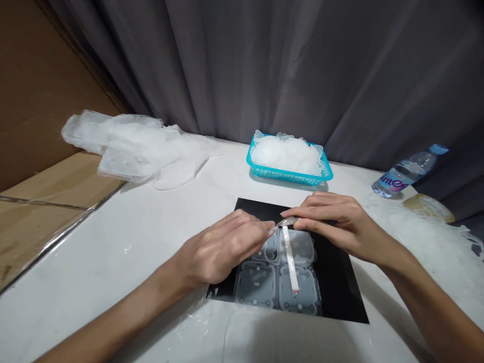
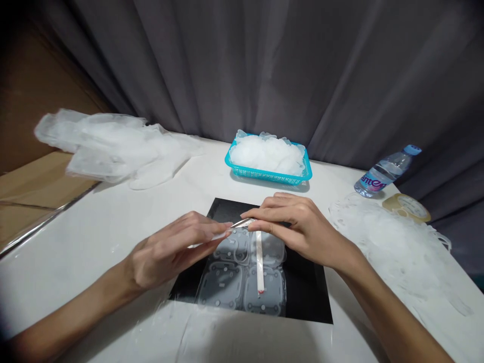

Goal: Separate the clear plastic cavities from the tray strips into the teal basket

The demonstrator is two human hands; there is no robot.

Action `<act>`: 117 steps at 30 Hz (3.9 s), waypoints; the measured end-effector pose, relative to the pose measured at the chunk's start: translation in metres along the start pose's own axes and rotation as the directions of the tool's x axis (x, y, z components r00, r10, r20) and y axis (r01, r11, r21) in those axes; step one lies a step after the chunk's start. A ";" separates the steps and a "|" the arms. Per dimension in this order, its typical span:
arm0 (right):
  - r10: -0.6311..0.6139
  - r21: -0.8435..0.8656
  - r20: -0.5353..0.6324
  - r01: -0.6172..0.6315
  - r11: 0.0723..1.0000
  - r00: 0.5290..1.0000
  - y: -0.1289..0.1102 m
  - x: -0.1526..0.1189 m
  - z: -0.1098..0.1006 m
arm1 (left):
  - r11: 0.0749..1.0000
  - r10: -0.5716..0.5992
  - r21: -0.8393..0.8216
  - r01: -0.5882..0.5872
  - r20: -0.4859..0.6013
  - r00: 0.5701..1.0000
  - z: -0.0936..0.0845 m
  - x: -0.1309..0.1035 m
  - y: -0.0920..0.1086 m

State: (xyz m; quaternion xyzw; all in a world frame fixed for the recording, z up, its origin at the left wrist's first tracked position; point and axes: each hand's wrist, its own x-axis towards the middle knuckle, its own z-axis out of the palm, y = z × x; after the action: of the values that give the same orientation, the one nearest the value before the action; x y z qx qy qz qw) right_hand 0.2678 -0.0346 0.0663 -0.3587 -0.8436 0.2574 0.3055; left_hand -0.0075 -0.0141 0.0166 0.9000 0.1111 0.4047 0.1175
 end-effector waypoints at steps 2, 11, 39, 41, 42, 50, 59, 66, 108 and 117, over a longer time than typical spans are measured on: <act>0.007 -0.008 -0.013 -0.007 1.000 1.000 -0.001 -0.001 -0.003 | 1.000 0.003 -0.001 -0.003 0.003 1.000 0.000 0.000 0.000; 0.105 -0.141 -0.067 -0.114 0.983 0.992 0.015 -0.004 -0.029 | 1.000 -0.030 -0.002 0.030 -0.015 0.999 0.000 0.001 -0.001; 0.299 0.016 0.019 -0.300 0.954 0.954 0.007 -0.004 -0.022 | 0.973 -0.208 -0.120 0.197 -0.088 0.974 0.002 0.002 0.009; 0.222 0.051 -0.041 -0.220 0.974 0.974 -0.012 -0.003 -0.018 | 0.982 -0.175 -0.090 0.168 -0.086 0.981 0.001 0.003 0.009; 0.178 0.059 -0.067 -0.174 0.983 0.982 -0.018 -0.003 -0.015 | 0.985 -0.157 -0.080 0.150 -0.081 0.984 0.001 0.003 0.009; 0.031 0.032 -0.042 -0.029 0.999 0.999 -0.015 -0.002 -0.004 | 0.987 -0.129 -0.103 0.122 -0.062 0.990 0.002 0.004 0.008; 0.001 0.025 -0.022 -0.001 1.000 1.000 -0.013 -0.002 -0.002 | 0.985 -0.159 -0.070 0.156 -0.039 0.987 0.005 0.002 0.008; 0.000 0.037 -0.011 0.000 0.999 1.000 -0.011 -0.001 0.001 | 0.992 -0.121 -0.048 0.120 -0.030 0.992 0.002 0.006 0.008; 0.010 0.043 0.000 -0.010 0.999 1.000 -0.009 -0.002 0.002 | 0.999 0.034 0.013 -0.034 0.025 0.999 0.003 -0.004 -0.002; 0.015 0.036 0.003 -0.016 0.999 1.000 -0.009 -0.001 0.002 | 0.999 0.032 0.036 -0.033 0.025 0.999 0.002 -0.004 -0.002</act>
State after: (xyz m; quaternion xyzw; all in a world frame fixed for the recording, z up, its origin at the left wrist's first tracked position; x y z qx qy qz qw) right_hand 0.2635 -0.0410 0.0704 -0.3593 -0.8365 0.2753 0.3088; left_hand -0.0081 -0.0137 0.0120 0.9086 0.1024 0.3934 0.0961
